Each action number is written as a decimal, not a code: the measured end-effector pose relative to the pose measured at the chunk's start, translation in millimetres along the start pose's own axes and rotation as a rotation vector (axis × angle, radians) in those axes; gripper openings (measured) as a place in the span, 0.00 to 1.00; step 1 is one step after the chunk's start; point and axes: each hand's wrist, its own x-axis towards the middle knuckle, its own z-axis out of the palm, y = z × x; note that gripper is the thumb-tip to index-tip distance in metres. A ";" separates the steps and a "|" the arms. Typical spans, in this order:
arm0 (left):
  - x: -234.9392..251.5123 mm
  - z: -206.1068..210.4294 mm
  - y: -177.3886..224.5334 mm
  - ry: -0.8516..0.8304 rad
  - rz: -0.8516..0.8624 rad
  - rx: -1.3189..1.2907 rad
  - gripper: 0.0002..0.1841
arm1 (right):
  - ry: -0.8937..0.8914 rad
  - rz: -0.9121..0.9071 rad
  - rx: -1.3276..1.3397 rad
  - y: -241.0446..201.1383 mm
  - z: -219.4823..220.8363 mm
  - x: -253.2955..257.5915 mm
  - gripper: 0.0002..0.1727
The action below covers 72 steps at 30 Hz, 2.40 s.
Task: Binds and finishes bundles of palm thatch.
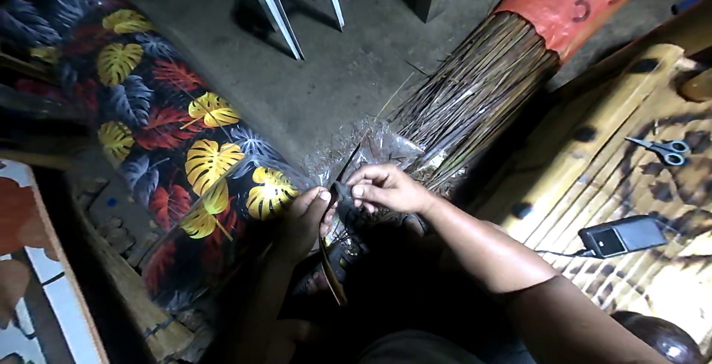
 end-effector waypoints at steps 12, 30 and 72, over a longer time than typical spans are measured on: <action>-1.0 7.0 3.9 -0.023 -0.028 0.057 0.16 | 0.225 -0.146 -0.100 -3.4 -9.1 0.4 0.12; 6.4 -4.0 -2.7 -0.297 -0.118 -0.336 0.15 | -0.051 -0.044 0.098 0.5 -2.0 0.1 0.12; 13.2 28.6 -34.7 -0.367 0.110 0.232 0.18 | 0.478 -0.329 0.119 -25.6 -29.6 2.6 0.13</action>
